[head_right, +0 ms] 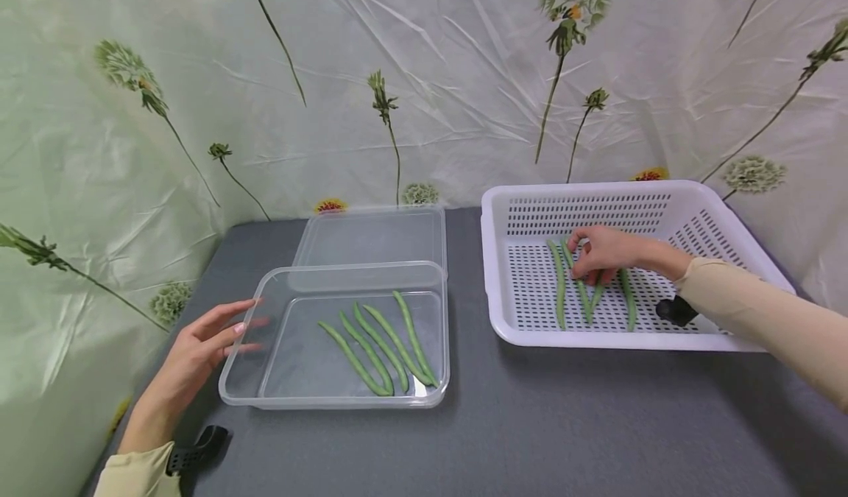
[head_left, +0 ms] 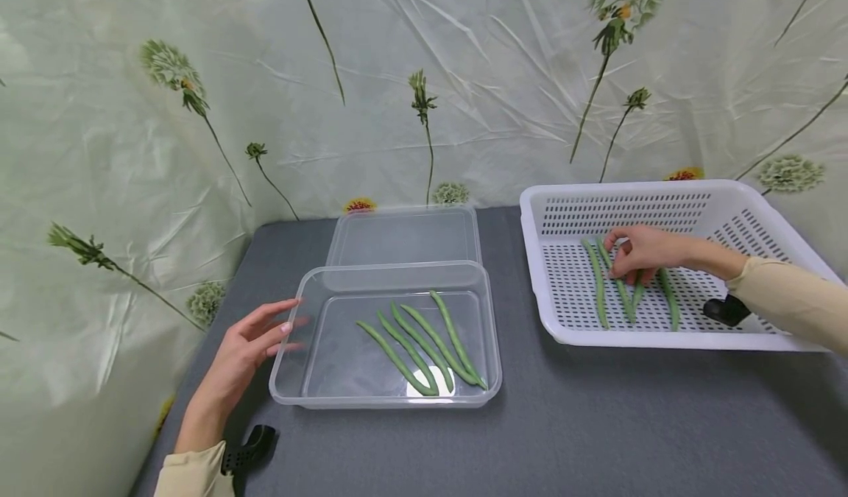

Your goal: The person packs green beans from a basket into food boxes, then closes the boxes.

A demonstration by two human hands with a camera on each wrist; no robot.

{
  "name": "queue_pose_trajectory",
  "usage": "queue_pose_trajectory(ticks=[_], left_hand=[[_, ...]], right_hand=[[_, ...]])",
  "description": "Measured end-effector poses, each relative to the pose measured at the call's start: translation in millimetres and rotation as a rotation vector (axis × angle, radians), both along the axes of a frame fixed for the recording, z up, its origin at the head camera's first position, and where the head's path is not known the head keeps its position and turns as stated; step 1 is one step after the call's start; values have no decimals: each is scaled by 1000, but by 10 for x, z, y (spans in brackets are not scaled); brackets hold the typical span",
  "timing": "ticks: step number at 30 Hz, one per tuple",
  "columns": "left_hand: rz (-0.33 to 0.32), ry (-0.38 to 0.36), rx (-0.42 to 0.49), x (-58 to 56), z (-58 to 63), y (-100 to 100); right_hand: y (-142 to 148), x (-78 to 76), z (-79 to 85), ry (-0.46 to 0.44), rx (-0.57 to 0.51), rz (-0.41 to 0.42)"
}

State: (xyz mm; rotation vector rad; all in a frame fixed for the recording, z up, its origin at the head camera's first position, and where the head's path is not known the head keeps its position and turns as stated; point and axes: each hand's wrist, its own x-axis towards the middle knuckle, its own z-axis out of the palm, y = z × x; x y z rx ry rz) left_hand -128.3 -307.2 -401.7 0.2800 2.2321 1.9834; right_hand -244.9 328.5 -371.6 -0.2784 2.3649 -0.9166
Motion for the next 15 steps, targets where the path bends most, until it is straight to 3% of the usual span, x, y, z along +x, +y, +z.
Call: queue_pose_trajectory(ticks=[15], left_hand=[[-15, 2, -7, -1, -3, -6]], right_hand=[[99, 49, 170, -90, -181, 2]])
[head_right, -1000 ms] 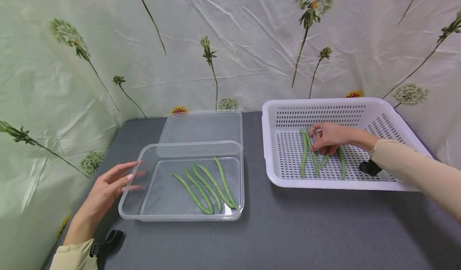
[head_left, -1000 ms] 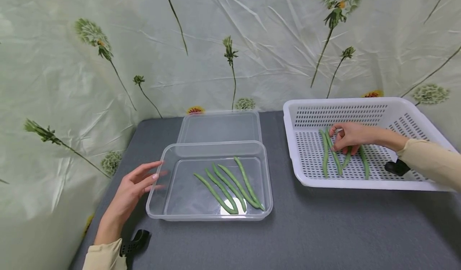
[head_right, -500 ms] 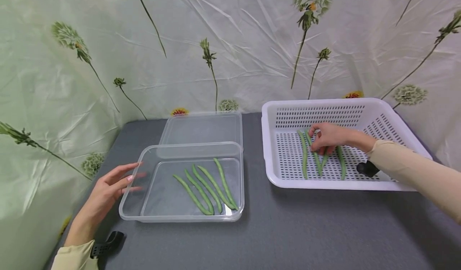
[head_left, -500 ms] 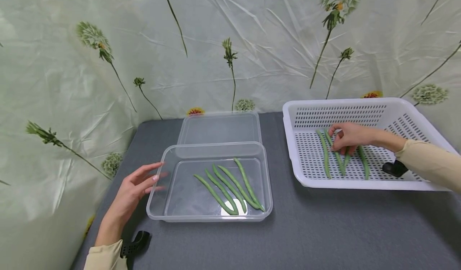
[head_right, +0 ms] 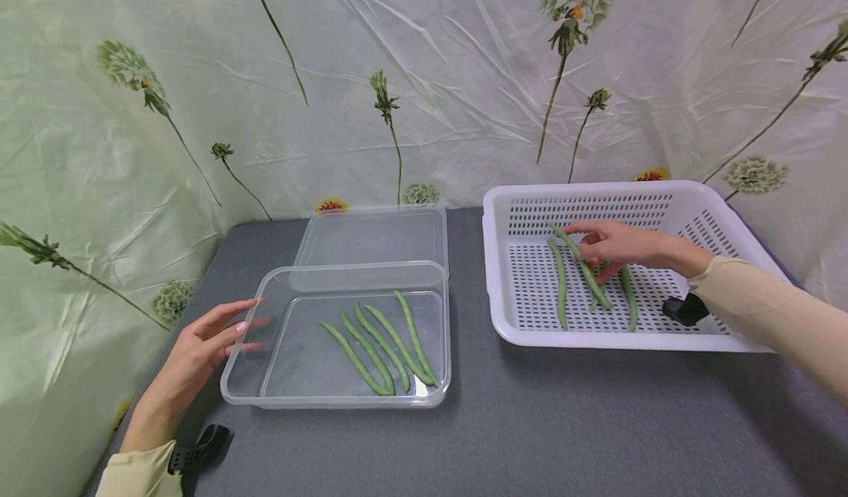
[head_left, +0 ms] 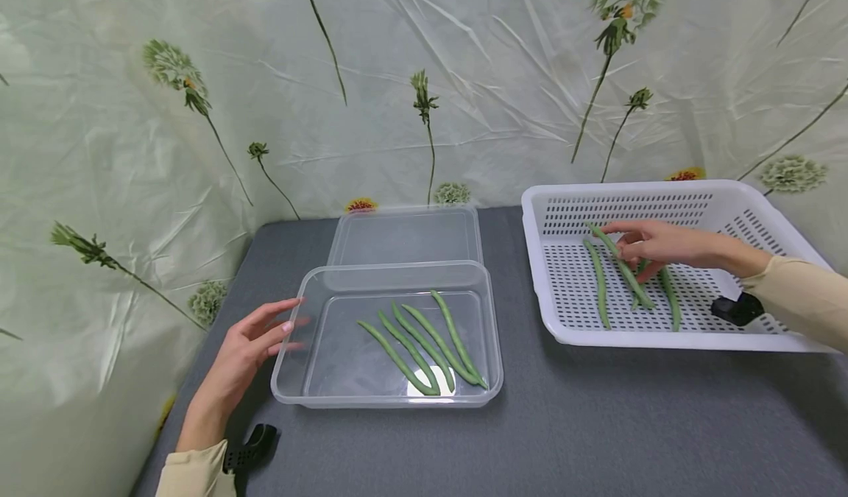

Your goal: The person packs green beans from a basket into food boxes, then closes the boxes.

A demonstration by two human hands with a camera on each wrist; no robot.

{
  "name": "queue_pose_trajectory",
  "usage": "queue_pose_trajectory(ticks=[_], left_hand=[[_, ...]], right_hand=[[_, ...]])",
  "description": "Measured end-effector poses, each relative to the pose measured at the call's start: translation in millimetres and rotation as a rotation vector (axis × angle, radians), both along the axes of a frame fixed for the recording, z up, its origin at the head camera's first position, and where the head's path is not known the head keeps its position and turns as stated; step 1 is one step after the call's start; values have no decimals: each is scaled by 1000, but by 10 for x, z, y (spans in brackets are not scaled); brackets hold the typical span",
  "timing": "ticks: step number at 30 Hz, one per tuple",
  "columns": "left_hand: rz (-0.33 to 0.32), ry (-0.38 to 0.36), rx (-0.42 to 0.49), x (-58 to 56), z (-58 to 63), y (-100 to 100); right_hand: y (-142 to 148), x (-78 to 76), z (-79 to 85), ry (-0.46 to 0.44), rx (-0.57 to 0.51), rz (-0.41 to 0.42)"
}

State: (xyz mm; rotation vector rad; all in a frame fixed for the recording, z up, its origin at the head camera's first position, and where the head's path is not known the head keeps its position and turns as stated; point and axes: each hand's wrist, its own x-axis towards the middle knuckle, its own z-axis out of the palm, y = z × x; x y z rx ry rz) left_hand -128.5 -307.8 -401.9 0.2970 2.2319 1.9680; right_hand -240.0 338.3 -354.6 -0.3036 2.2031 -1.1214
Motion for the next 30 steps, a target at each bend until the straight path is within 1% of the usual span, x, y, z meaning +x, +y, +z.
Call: queue_pose_trajectory(ticks=[7, 9, 12, 14, 20, 24, 28, 30], left_hand=[[6, 3, 0, -13, 10, -7], [10, 4, -1, -12, 12, -8], [13, 2, -2, -4, 14, -9], [14, 0, 0, 1, 11, -12], [16, -6, 1, 6, -2, -17], [20, -12, 12, 2, -8, -12], [21, -14, 22, -12, -10, -12], [20, -14, 28, -14, -14, -13]], right_hand=[[-34, 41, 95, -56, -88, 27], [-41, 52, 114, -55, -100, 28], [-52, 70, 142, -36, -106, 24], [-61, 83, 163, -1, -97, 24], [-95, 126, 244, 97, -35, 3], [-106, 160, 319, 120, -33, 1], [-134, 202, 392, 119, -49, -3], [-158, 228, 418, 137, -42, -13]])
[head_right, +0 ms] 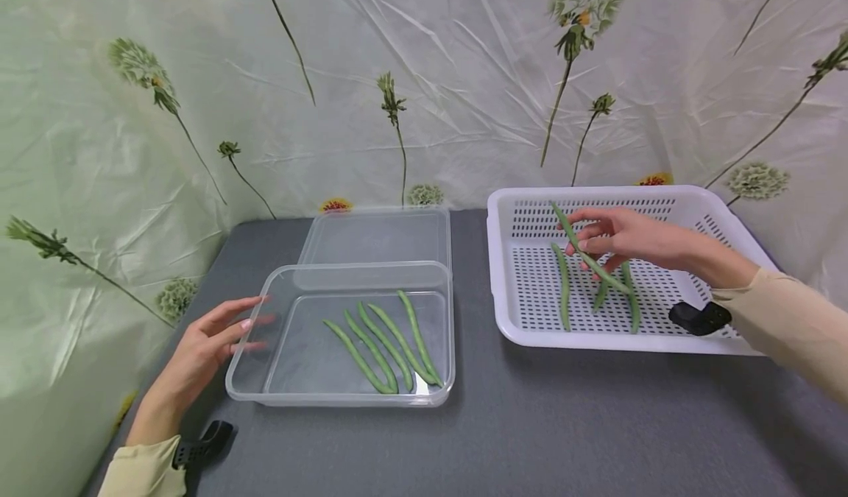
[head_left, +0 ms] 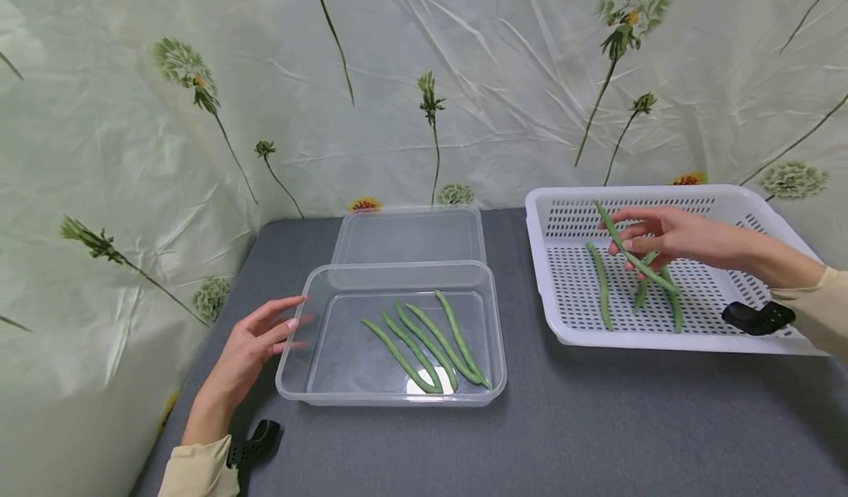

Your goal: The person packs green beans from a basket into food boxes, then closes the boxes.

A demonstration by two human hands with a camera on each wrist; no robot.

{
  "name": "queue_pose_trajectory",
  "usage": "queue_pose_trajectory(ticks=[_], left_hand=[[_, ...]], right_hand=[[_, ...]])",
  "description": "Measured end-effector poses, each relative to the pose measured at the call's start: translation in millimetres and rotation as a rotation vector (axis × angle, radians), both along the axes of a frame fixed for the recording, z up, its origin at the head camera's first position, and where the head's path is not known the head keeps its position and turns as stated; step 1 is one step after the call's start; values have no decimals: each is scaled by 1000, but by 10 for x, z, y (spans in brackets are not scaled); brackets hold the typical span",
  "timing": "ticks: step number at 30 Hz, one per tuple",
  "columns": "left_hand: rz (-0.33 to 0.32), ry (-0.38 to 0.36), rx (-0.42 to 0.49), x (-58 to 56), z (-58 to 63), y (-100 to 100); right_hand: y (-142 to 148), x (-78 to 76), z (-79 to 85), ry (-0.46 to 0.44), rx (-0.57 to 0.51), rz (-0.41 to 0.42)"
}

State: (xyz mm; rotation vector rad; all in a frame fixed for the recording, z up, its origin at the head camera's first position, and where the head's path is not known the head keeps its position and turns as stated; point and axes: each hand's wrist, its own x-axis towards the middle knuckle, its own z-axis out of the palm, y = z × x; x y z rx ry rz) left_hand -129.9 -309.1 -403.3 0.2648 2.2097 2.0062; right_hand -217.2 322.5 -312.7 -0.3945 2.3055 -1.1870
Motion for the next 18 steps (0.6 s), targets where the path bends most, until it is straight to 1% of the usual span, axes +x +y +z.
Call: queue_pose_trajectory(ticks=[8, 14, 16, 18], left_hand=[[-5, -8, 1, -2, 4, 1], [-9, 1, -11, -7, 24, -10], [-12, 3, -16, -4, 27, -12], [-12, 1, -26, 1, 29, -14]], right_hand=[[-87, 105, 104, 137, 40, -64], [-137, 182, 192, 183, 10, -84], [-174, 226, 208, 216, 4, -123], [-220, 275, 217, 263, -6, -185]])
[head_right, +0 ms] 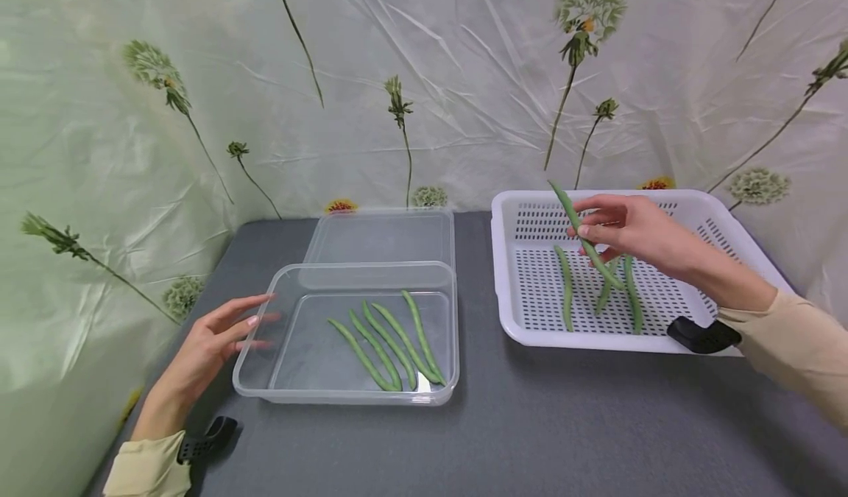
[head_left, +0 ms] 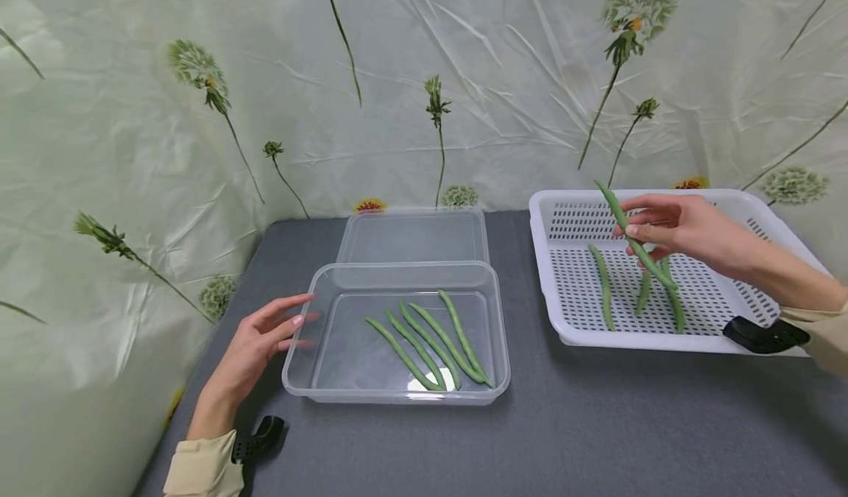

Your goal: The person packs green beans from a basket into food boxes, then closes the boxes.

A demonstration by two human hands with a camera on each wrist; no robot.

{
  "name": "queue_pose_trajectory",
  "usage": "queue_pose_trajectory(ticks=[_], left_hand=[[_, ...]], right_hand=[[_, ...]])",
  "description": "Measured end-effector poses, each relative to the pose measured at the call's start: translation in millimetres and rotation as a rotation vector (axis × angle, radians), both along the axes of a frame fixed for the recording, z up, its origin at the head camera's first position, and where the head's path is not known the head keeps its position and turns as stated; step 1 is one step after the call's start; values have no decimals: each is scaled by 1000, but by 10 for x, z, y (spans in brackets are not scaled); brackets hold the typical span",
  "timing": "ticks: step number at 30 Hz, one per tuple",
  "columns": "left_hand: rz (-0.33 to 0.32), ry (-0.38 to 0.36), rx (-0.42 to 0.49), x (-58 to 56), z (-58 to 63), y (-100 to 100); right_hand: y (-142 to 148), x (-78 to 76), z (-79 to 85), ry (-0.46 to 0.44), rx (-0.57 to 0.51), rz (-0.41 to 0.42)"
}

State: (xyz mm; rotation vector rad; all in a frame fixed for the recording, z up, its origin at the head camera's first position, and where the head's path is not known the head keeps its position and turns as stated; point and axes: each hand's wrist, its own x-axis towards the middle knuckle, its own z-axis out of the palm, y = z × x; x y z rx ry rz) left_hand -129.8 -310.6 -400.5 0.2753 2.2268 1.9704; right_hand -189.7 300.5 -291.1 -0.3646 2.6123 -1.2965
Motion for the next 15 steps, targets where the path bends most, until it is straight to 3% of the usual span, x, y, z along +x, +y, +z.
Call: queue_pose_trajectory(ticks=[6, 15], left_hand=[[0, -8, -21, -1, 2, 16], [4, 1, -26, 1, 8, 33]], right_hand=[[-120, 115, 41, 110, -67, -168], [-207, 233, 112, 65, -93, -214]])
